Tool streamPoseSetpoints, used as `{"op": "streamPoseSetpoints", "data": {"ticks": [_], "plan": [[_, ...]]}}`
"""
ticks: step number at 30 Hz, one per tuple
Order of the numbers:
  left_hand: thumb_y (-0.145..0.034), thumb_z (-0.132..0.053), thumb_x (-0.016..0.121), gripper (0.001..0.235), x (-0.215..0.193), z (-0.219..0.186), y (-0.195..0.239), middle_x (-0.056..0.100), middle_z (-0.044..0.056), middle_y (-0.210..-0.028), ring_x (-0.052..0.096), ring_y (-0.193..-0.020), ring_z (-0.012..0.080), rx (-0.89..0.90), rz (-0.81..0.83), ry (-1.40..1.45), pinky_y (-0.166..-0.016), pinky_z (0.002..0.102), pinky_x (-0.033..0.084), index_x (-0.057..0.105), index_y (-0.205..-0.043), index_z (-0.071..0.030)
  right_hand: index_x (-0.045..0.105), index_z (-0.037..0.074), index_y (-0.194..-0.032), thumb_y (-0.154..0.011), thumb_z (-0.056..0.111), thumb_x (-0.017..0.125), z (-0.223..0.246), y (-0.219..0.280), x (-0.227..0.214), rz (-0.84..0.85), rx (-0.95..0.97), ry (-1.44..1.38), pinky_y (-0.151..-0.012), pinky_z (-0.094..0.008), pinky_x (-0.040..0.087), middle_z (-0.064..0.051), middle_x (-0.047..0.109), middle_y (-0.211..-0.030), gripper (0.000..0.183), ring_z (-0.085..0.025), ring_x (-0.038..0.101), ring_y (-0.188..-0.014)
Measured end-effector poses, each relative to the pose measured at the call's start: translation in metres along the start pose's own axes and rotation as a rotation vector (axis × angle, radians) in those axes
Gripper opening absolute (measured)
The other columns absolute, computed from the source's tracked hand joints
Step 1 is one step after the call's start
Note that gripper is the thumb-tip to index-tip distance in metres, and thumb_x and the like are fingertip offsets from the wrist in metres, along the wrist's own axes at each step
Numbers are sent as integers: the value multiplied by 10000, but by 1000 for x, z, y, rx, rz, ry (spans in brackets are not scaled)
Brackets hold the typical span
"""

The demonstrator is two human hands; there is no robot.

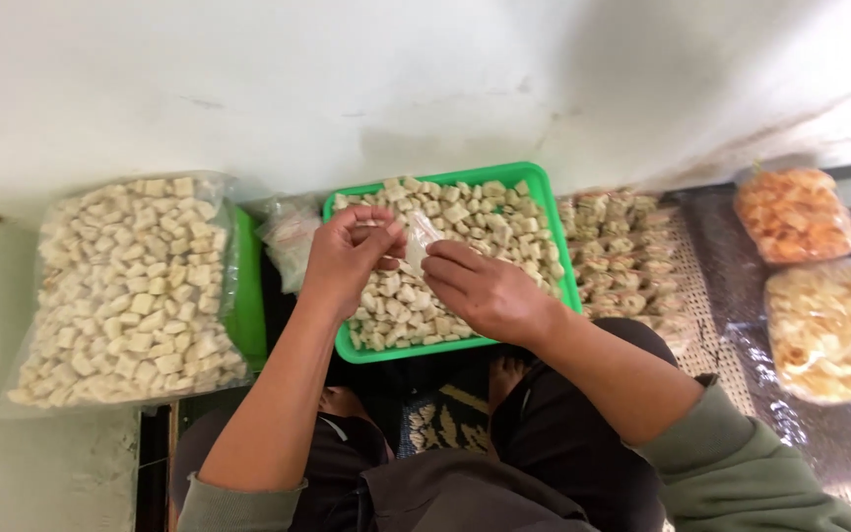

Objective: The person sits on a mat and packs small white food cubes from a green tray into small clear plastic bags. They fill each bag by hand, seal it, and place it on the floor next to other filled bags.

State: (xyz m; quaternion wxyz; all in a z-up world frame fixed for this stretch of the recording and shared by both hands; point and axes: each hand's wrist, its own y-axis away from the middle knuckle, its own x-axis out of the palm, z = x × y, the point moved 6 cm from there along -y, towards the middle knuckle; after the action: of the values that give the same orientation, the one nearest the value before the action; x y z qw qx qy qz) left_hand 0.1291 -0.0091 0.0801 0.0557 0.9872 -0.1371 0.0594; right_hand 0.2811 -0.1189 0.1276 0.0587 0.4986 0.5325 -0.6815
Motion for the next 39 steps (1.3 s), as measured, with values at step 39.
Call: {"op": "streamPoseSetpoints", "data": {"ticks": [39], "plan": [[-942, -113, 740, 404, 36, 38, 34, 725, 190, -936, 734, -842, 254, 73, -65, -21, -727, 345, 640, 556, -1293, -36, 726, 121, -805, -847, 36, 783, -41, 33, 33, -192, 739, -335, -514, -288, 561, -47, 657, -753, 111, -220, 630, -678]]}}
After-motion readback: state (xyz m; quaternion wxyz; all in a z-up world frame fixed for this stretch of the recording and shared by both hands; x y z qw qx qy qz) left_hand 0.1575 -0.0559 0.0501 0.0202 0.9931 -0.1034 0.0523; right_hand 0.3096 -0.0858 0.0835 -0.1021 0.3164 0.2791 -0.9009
